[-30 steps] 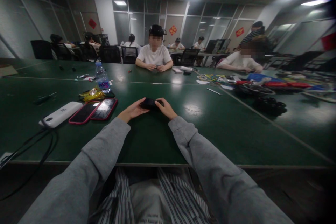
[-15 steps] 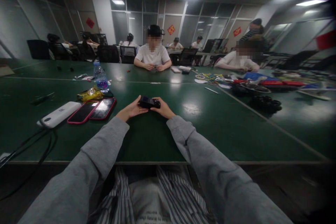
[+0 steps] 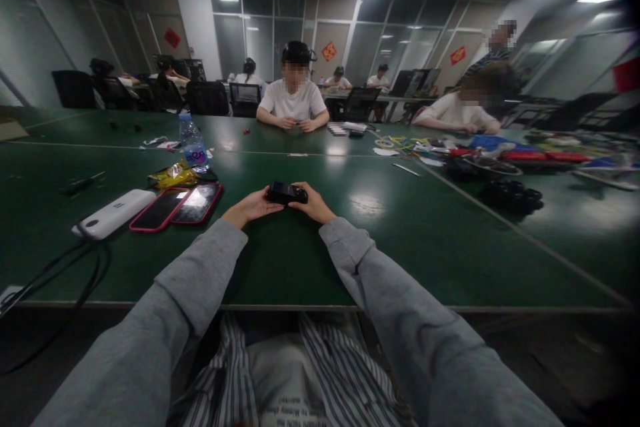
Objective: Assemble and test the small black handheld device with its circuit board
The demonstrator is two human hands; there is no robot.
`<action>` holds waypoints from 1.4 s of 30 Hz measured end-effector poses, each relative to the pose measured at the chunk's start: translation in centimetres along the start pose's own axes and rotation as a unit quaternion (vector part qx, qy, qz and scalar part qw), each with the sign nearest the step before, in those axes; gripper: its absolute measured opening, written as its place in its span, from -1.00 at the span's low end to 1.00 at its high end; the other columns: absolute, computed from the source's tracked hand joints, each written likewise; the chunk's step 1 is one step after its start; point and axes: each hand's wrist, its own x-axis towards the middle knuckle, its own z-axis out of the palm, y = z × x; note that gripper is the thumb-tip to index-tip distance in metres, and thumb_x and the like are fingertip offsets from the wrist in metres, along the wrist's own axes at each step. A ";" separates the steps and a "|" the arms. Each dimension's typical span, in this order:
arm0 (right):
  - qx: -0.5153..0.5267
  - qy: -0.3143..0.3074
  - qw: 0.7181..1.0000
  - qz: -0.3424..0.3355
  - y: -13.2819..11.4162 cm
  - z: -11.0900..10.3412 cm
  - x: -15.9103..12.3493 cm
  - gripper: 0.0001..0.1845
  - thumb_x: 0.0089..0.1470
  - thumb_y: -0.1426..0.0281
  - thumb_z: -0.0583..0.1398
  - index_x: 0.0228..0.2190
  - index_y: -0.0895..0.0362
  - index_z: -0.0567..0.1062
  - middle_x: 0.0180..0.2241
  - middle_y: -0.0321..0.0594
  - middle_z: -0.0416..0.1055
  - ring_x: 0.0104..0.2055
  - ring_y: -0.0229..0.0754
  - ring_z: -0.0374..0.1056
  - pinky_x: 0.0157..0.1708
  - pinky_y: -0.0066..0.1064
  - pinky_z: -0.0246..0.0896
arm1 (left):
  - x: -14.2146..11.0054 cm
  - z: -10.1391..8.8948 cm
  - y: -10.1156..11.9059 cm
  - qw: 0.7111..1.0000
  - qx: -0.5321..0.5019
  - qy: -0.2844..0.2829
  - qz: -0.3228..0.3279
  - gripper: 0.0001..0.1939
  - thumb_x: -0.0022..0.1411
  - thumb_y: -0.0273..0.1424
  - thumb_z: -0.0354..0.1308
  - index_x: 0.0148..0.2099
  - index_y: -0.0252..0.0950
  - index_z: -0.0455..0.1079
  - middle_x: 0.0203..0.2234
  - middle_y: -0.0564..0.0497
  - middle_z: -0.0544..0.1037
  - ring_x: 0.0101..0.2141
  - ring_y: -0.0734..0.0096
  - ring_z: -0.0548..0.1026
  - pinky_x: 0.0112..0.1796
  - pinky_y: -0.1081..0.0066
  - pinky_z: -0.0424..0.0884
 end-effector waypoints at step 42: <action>0.379 0.165 0.880 0.236 1.4 -1.8 1.2 -0.54 -0.16 0.09 0.35 -0.29 0.08 0.36 -0.31 -0.25 0.45 -0.32 -0.21 0.44 -0.33 -0.34 0.45 | 0.4 0.0 -0.1 1.000 -0.012 0.008 -0.005 -0.62 0.35 -0.54 -0.21 0.16 -0.53 0.17 -0.27 -0.31 0.55 -0.23 0.18 0.57 -0.09 0.19 0.43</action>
